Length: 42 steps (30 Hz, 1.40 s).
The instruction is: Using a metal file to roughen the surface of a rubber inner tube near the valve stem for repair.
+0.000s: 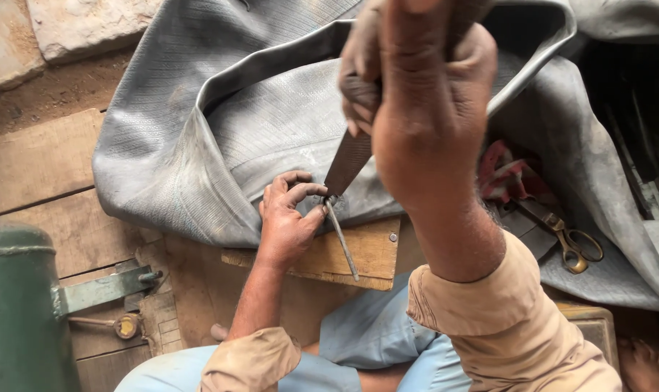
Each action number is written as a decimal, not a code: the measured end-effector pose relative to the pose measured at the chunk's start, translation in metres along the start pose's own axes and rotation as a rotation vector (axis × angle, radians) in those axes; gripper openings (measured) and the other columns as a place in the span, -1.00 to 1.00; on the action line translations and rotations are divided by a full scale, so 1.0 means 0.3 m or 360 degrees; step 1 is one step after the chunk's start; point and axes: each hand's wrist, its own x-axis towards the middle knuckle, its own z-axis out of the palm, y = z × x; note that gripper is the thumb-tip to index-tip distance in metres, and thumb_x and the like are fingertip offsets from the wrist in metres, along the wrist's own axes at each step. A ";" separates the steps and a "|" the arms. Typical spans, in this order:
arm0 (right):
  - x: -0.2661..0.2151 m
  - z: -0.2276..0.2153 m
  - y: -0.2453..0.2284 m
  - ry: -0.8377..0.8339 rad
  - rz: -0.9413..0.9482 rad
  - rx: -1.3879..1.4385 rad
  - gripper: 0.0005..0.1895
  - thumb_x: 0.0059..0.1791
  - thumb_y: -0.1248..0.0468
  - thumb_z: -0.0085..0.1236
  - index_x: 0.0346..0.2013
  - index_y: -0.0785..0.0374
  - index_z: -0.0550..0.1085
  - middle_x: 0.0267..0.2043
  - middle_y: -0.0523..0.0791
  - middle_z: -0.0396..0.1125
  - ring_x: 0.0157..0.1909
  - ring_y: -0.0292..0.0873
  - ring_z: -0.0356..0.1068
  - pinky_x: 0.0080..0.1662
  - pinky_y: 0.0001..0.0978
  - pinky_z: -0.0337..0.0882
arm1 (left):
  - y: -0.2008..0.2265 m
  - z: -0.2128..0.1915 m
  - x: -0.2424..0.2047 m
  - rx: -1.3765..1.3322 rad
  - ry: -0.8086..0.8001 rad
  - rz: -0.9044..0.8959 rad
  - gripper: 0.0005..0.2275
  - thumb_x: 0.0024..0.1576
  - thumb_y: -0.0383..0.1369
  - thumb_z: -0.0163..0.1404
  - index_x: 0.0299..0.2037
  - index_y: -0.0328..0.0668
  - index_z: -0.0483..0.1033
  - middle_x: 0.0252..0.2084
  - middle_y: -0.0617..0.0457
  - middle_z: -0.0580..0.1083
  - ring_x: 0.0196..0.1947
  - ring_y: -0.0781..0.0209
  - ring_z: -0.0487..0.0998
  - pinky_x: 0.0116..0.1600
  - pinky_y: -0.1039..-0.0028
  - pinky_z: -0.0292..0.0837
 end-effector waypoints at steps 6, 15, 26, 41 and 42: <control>0.047 0.035 0.086 -0.0140 0.0019 0.0047 -0.40 0.33 0.00 -0.04 -0.48 0.33 0.24 -0.65 -0.18 0.02 -0.66 -0.35 -0.01 -0.53 -0.52 -0.01 | 0.002 0.002 -0.001 -0.0005 0.0014 -0.0017 -0.81 -0.09 -0.35 0.23 -0.25 0.05 0.69 0.14 0.17 0.43 0.27 0.11 0.30 0.40 0.16 -0.02; 0.057 0.186 0.107 -0.0137 0.0097 0.0029 -0.48 0.28 -0.04 0.00 -0.44 0.20 0.24 -0.61 -0.26 0.07 -0.60 -0.39 0.06 -0.51 -0.50 0.02 | -0.067 -0.021 0.005 -0.0339 0.0375 0.0143 -0.69 -0.05 -0.38 0.26 -0.07 -0.11 0.62 0.04 0.06 0.50 0.02 0.11 0.49 0.11 0.25 0.44; 0.001 0.233 0.053 0.0061 0.0038 -0.0193 -0.54 0.19 -0.08 -0.01 -0.47 0.10 0.27 -0.61 -0.31 0.09 -0.59 -0.43 0.04 -0.52 -0.51 0.01 | -0.044 -0.265 -0.024 -0.2339 0.1007 0.0259 -0.58 0.19 -0.38 0.12 0.27 -0.05 0.34 -0.01 0.00 0.46 -0.01 0.21 0.49 0.13 0.26 0.43; -0.190 0.139 -0.111 0.0257 0.0287 -0.0039 -0.55 0.08 0.14 0.33 -0.63 0.16 0.37 -0.67 -0.23 0.18 -0.62 -0.35 0.20 -0.45 -0.43 0.24 | -0.015 -0.009 -0.039 0.0330 0.0013 -0.0133 -0.77 -0.10 -0.09 0.27 -0.20 0.42 0.72 0.27 0.27 0.35 0.34 0.13 0.20 0.41 0.21 0.05; -0.197 0.133 -0.121 0.0298 0.0261 -0.0005 -0.56 0.07 0.18 0.32 -0.63 0.16 0.35 -0.68 -0.24 0.17 -0.65 -0.35 0.19 -0.49 -0.44 0.24 | -0.026 -0.001 -0.038 0.0314 0.0050 -0.0109 -0.77 -0.10 -0.10 0.28 -0.21 0.41 0.72 0.33 0.26 0.29 0.36 0.12 0.15 0.42 0.19 0.00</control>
